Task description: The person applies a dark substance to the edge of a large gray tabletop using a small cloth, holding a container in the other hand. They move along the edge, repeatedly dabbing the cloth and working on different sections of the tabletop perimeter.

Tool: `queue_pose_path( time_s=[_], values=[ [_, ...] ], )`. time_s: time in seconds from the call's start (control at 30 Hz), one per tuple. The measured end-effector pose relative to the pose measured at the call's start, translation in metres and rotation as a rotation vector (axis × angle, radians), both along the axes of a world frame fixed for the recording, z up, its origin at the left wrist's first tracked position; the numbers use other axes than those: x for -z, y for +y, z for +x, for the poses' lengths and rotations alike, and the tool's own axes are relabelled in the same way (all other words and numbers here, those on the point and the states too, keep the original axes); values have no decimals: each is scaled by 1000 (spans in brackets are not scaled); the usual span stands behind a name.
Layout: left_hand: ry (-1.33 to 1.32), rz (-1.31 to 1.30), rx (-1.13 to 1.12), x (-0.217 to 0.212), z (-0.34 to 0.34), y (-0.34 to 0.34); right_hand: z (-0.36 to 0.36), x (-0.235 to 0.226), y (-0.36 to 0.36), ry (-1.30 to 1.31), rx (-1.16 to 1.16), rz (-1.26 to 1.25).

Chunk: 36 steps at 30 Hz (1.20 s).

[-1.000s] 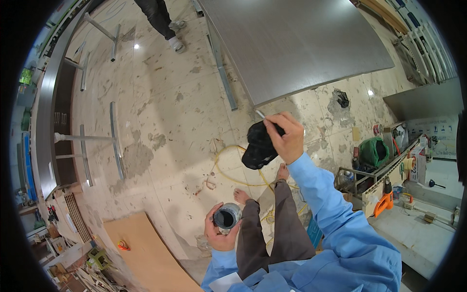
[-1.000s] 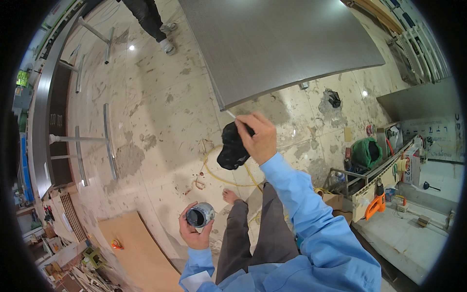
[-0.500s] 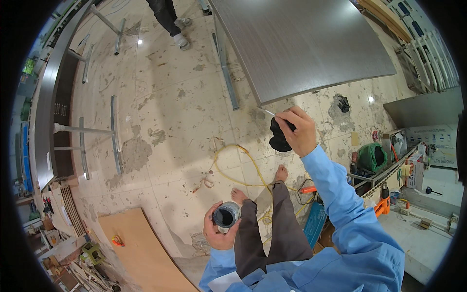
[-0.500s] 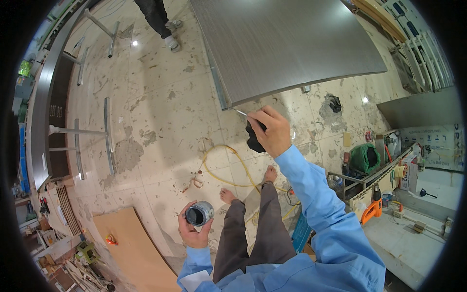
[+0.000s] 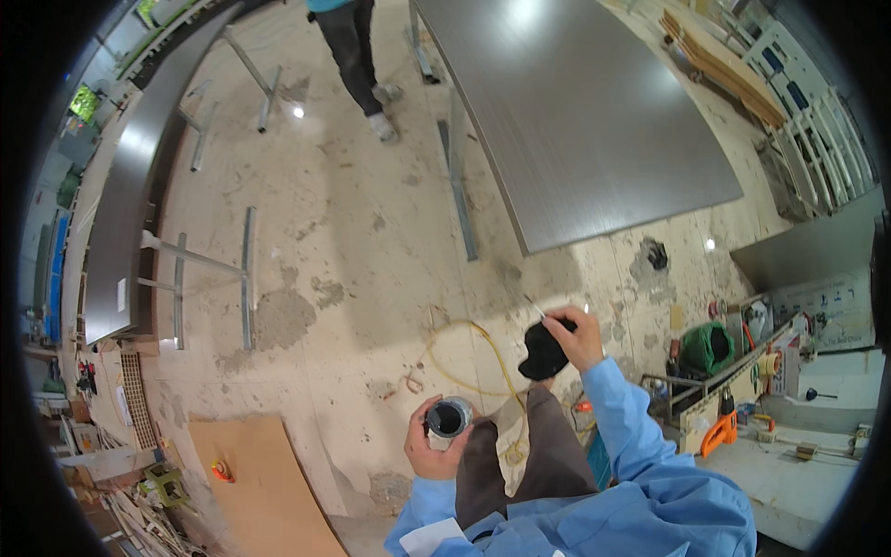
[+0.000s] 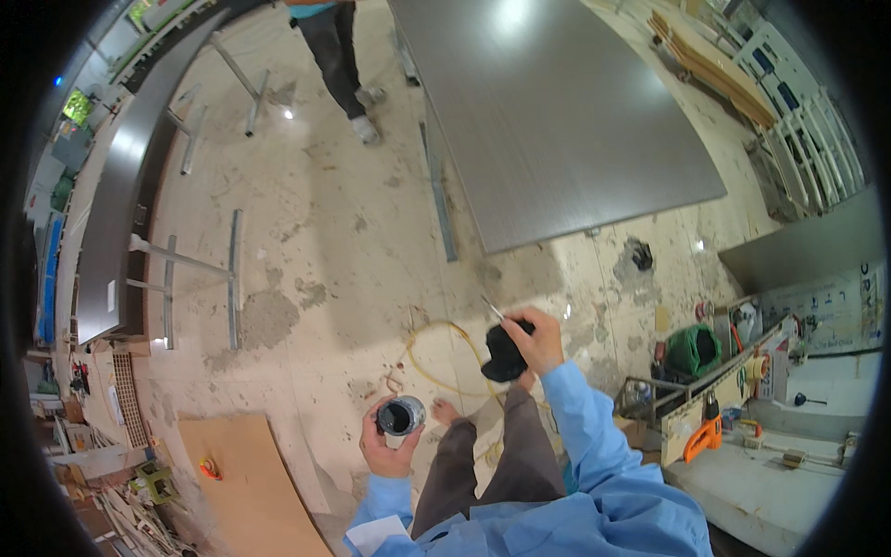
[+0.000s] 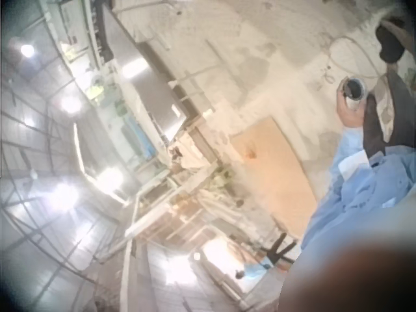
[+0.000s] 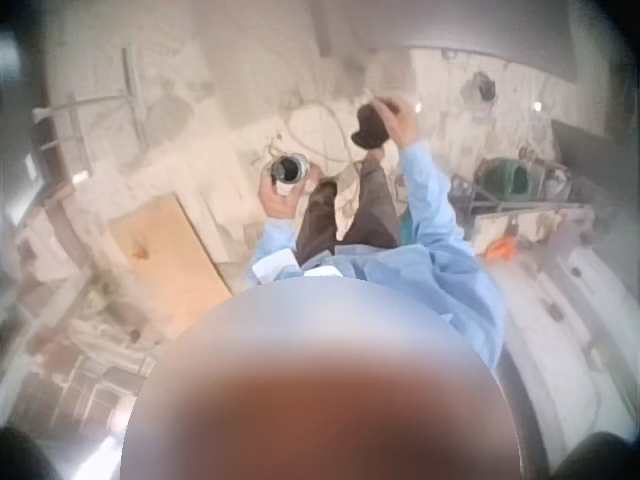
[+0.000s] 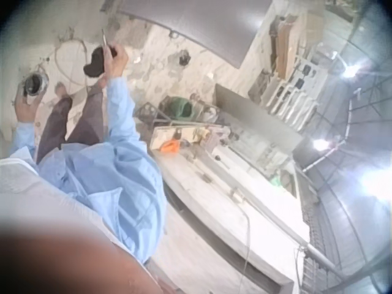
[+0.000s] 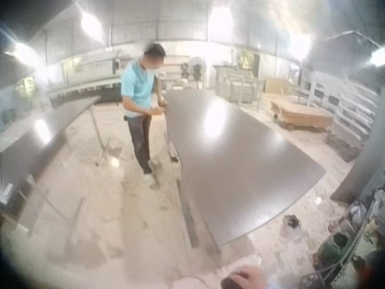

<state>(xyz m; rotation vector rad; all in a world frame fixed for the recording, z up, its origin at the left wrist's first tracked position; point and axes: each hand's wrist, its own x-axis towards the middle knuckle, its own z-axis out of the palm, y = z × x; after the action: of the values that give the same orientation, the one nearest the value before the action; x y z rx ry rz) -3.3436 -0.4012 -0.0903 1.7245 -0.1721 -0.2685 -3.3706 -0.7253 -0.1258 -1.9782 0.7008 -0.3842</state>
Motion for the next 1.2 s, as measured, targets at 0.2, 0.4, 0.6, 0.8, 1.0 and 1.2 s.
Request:
queue_pose_path(
  time_s=[0.2, 0.4, 0.6, 0.8, 1.0, 1.2],
  values=[
    [-82, 62, 58, -39, 45, 26, 12, -17, 44, -22, 108, 420],
    [-117, 37, 29, -62, 121, 24, 94, -55, 68, -236, 159, 24],
    [-120, 98, 72, -71, 218, 1, 218, -61, -33, -368, -109, -495],
    [-149, 64, 66, -80, 319, -30, 269, -35, -109, -3, -637, -742],
    [-155, -4, 75, -67, 413, -75, 358, -25, -157, 26, -671, -783],
    [-67, -25, 199, -34, 527, -119, 495, -16, -208, 84, -611, -828]
  ],
)
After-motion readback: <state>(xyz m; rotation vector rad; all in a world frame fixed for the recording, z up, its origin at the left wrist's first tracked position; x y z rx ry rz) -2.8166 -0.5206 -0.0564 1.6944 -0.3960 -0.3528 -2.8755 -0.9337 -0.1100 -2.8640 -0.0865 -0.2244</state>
